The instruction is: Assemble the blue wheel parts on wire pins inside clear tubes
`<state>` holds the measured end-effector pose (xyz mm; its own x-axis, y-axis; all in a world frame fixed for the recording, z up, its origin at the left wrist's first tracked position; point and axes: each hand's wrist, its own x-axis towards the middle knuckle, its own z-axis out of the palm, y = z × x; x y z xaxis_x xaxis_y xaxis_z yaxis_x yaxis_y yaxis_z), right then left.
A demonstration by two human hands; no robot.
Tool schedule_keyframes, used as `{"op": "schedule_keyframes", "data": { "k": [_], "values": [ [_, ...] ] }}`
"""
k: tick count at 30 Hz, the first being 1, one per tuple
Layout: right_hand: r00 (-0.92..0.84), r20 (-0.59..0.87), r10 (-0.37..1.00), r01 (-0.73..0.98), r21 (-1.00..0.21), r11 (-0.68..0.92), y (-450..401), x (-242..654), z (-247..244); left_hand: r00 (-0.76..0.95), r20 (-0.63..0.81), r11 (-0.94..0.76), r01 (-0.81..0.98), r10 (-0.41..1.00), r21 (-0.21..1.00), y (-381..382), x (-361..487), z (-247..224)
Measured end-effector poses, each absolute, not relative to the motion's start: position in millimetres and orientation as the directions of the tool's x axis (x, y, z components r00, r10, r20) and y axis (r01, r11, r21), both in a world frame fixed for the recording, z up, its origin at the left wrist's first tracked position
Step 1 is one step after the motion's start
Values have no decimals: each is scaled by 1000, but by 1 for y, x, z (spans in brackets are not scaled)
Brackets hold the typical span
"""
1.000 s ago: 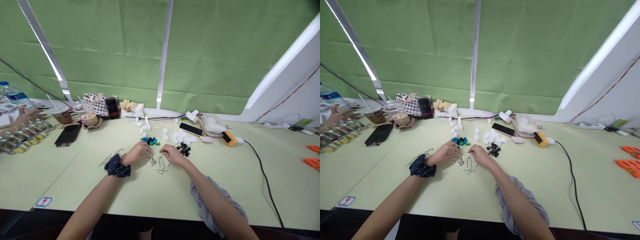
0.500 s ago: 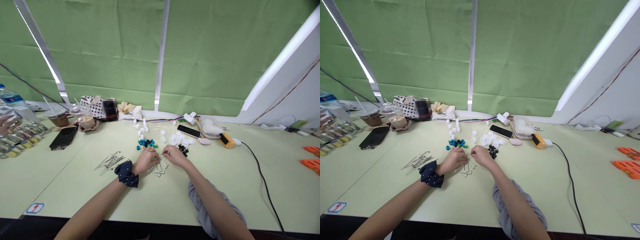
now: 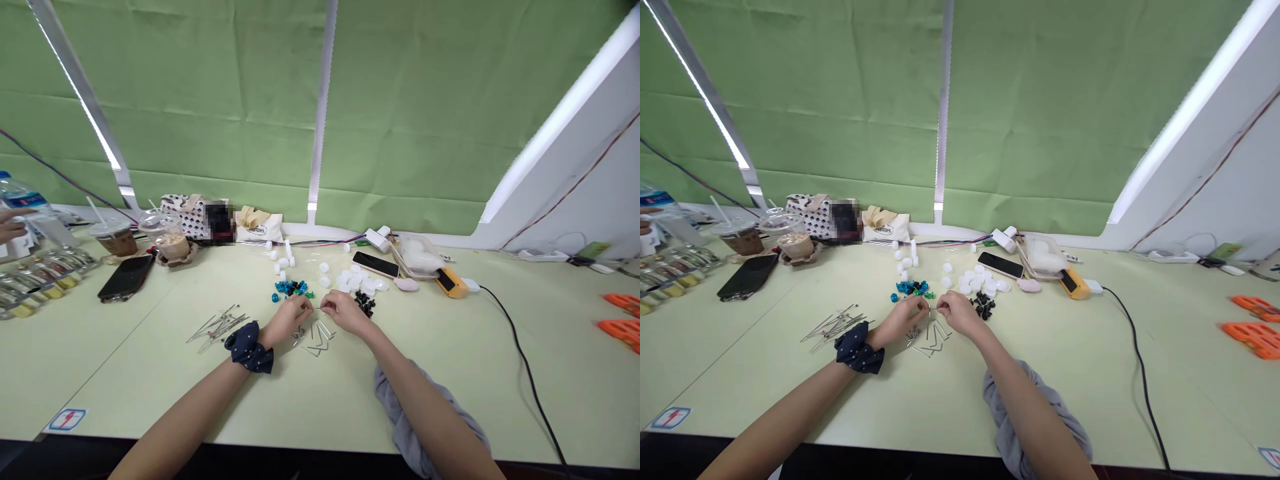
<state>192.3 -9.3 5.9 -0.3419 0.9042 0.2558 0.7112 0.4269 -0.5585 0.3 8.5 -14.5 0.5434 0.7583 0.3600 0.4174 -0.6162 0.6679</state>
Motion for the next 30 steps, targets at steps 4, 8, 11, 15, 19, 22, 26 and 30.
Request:
{"op": "schedule_keyframes", "data": {
  "k": [4, 8, 11, 15, 19, 22, 26, 30],
  "values": [
    [-307, 279, 910, 607, -679, 413, -9, 187, 3, 513, 221, -343, 157, 830, 926, 12, -7, -14],
    [-334, 144, 931, 430, -856, 287, -12, 184, 3, 519, 135, -141, -28, 844, 990, 12, -12, -11],
    [-351, 90, 932, 319, -924, 209, -15, 182, 5, 501, 101, -54, -107, 860, 993, 11, -14, -9],
    [-335, 82, 939, 273, -945, 180, -17, 179, 8, 504, 34, 66, -179, 863, 982, 12, -16, -8],
    [-324, 102, 940, 273, -942, 196, -18, 179, 11, 511, -26, 146, -196, 859, 970, 12, -17, -7],
    [-318, 121, 940, 290, -932, 218, -18, 180, 10, 509, -33, 153, -197, 860, 968, 11, -17, -6],
    [-311, 123, 942, 317, -921, 225, -19, 180, 11, 517, -15, 138, -200, 856, 970, 10, -16, -5],
    [-305, 120, 945, 347, -910, 227, -20, 180, 13, 532, 17, 112, -209, 847, 972, 10, -15, -4]
  ]
}}
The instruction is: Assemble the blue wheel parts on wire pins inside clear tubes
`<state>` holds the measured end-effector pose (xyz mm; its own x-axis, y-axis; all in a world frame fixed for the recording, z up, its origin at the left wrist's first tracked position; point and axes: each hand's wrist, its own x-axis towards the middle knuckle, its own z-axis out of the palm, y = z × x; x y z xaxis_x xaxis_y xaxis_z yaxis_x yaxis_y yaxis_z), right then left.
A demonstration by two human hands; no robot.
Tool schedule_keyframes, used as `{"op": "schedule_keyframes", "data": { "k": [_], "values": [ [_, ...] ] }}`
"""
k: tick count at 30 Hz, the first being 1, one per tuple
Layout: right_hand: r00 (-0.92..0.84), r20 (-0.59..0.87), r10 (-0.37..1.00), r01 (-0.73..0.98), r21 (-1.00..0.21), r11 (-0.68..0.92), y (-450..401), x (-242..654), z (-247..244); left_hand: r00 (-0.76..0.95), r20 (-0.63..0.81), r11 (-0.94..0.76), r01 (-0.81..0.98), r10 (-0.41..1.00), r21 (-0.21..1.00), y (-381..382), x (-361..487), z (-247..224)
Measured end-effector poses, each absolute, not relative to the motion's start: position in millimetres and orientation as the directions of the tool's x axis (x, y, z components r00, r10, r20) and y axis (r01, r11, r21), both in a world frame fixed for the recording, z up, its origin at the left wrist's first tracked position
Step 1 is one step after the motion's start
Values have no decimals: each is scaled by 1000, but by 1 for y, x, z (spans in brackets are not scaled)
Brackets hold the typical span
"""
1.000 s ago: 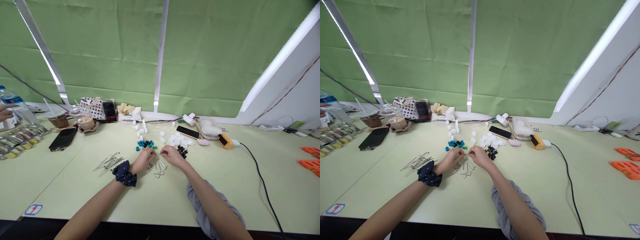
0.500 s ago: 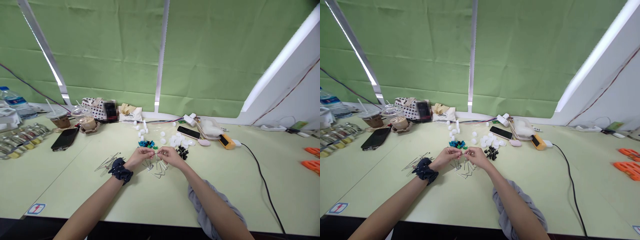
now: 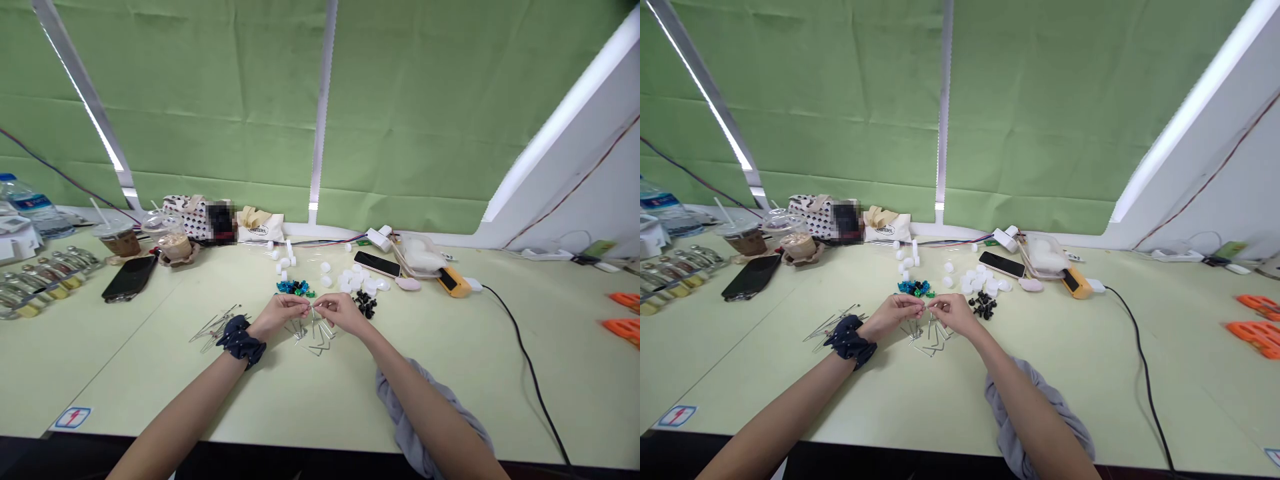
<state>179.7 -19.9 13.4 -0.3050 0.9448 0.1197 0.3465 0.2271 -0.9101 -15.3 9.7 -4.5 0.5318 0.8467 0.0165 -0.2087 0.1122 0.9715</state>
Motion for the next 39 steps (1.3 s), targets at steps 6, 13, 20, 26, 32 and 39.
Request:
{"op": "schedule_keyframes", "data": {
  "k": [6, 13, 20, 26, 32, 39],
  "values": [
    [-329, 145, 933, 447, -847, 289, -19, 180, 9, 537, 50, 32, -142, 842, 989, 10, -16, -6],
    [-422, 282, 862, 580, -646, 496, -23, 176, 11, 520, 90, -68, -61, 850, 996, 8, -19, -1],
    [-480, 271, 834, 575, -621, 533, -27, 173, 12, 536, 81, -109, 20, 840, 994, 9, -24, 0],
    [-446, 227, 866, 560, -684, 467, -26, 173, 6, 536, 77, -119, 44, 841, 992, 9, -24, 0],
    [-420, 82, 904, 502, -809, 307, -26, 173, 7, 546, 77, -121, 45, 834, 992, 10, -25, -1],
    [-400, 61, 914, 484, -833, 268, -24, 172, 4, 556, 96, -181, 101, 826, 978, 9, -25, -1]
  ]
}}
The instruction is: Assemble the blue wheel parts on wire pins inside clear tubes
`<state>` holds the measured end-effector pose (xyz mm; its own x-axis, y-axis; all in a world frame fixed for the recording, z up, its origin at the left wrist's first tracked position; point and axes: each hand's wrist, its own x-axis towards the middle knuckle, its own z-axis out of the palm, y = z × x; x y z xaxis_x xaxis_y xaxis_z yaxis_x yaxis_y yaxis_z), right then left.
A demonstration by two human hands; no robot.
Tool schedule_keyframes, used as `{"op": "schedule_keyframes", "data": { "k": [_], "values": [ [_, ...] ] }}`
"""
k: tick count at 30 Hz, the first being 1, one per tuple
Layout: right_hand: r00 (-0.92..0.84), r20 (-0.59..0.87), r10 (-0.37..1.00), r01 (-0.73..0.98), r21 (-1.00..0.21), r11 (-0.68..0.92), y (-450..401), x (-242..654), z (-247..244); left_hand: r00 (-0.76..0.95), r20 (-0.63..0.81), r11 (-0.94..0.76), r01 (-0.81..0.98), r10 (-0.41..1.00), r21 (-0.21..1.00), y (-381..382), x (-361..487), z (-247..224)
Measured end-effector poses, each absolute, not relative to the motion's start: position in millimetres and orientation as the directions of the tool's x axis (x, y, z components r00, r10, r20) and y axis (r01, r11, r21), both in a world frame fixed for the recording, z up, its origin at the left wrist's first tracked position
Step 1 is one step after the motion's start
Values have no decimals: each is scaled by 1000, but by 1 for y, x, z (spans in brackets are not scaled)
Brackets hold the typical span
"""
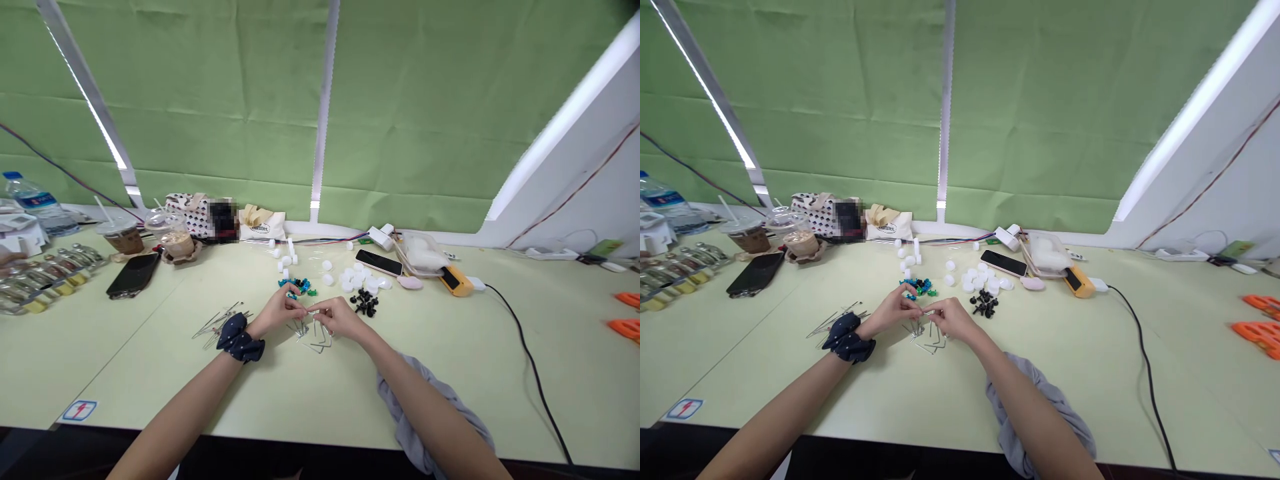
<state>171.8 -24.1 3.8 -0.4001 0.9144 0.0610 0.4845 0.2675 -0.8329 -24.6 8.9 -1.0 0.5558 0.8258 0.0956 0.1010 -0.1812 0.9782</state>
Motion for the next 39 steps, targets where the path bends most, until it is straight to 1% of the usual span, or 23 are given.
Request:
{"op": "schedule_keyframes", "data": {
  "k": [3, 6, 8, 10, 13, 15, 20, 22, 25, 28, 33, 37, 39],
  "values": [
    [-376, 90, 922, 513, -808, 289, -22, 173, -2, 513, 170, -314, 207, 841, 927, 13, -30, 7],
    [-352, 123, 928, 580, -750, 319, -19, 176, -7, 406, 290, -452, 393, 867, 801, 26, -52, 18],
    [-348, 130, 928, 621, -710, 332, -16, 179, -9, 344, 318, -462, 526, 883, 714, 37, -77, 25],
    [-341, 135, 930, 655, -676, 338, -14, 182, -8, 322, 270, -419, 631, 907, 653, 47, -105, 28],
    [-328, 147, 933, 701, -624, 345, -13, 186, -5, 340, 140, -353, 718, 930, 600, 56, -139, 29],
    [-320, 128, 939, 731, -596, 331, -13, 188, -1, 345, 93, -331, 739, 934, 586, 58, -150, 29],
    [-264, 24, 964, 814, -530, 236, -12, 196, 6, 359, 83, -338, 743, 930, 578, 58, -152, 27],
    [-245, 15, 969, 842, -493, 221, -11, 198, 5, 329, 60, -308, 783, 942, 540, 60, -157, 24],
    [-261, 8, 965, 866, -439, 237, -9, 201, 3, 253, -13, -217, 855, 967, 471, 63, -170, 18],
    [-262, -6, 965, 884, -402, 238, -9, 201, 2, 261, -69, -204, 871, 963, 446, 66, -177, 14],
    [-241, -43, 970, 896, -394, 206, -13, 200, 7, 339, -101, -259, 850, 935, 458, 66, -172, 9],
    [-239, -46, 970, 897, -394, 202, -14, 199, 8, 342, -129, -254, 859, 931, 445, 67, -168, 5],
    [-239, -37, 970, 898, -389, 206, -14, 199, 7, 326, -115, -247, 865, 938, 438, 66, -167, 6]
  ]
}}
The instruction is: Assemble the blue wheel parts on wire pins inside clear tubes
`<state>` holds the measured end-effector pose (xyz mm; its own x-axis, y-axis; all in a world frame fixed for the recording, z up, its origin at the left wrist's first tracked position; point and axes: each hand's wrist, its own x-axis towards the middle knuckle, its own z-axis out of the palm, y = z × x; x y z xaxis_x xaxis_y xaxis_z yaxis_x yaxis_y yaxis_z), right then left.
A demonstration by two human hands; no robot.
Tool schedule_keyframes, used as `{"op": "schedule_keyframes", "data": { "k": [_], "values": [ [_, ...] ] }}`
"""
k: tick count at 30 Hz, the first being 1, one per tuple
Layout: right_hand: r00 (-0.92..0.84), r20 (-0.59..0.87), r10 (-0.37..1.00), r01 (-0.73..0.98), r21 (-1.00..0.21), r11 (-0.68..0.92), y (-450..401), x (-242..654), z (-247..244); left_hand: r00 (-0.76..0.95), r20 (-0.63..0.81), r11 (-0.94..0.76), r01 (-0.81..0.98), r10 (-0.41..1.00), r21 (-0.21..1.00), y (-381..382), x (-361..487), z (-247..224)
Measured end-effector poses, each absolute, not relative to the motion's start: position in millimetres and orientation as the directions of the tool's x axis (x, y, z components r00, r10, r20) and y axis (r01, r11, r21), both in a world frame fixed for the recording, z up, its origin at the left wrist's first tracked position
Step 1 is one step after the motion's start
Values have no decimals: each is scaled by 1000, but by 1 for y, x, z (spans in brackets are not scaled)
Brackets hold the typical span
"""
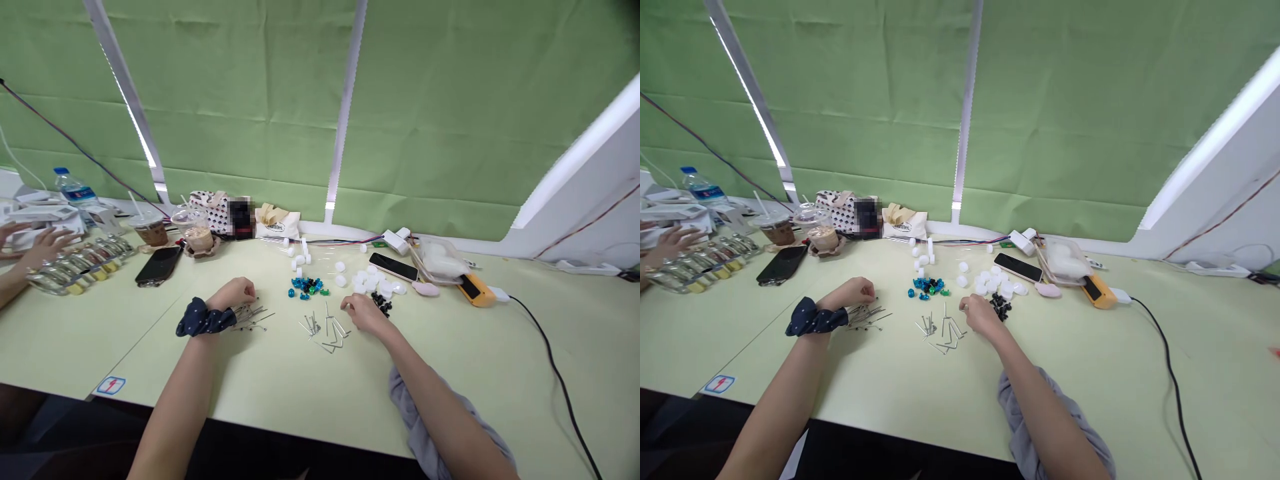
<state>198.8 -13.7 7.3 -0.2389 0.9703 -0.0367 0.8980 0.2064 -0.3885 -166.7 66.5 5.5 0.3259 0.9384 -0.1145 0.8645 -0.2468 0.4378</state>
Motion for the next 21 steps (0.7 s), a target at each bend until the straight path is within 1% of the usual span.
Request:
{"op": "schedule_keyframes", "data": {
  "k": [3, 6, 8, 11, 14, 17, 21],
  "values": [
    [-240, -37, 970, 904, -373, 209, -11, 199, 5, 311, 12, -281, 841, 950, 463, 63, -162, 12],
    [-235, -60, 970, 912, -357, 199, -8, 200, 3, 341, 172, -379, 759, 924, 529, 57, -153, 22],
    [-233, -69, 970, 915, -354, 195, -8, 201, 3, 347, 265, -437, 710, 900, 553, 53, -144, 27],
    [-231, -79, 970, 909, -372, 187, -9, 201, 4, 313, 414, -507, 673, 855, 538, 50, -126, 31],
    [-231, -83, 969, 905, -383, 183, -9, 201, 5, 306, 542, -589, 645, 783, 487, 51, -106, 29],
    [-229, -78, 970, 911, -369, 185, -8, 201, 4, 331, 595, -646, 616, 732, 452, 51, -86, 26],
    [-227, -68, 972, 910, -370, 187, -7, 201, 3, 368, 601, -679, 587, 709, 442, 49, -69, 24]
  ]
}}
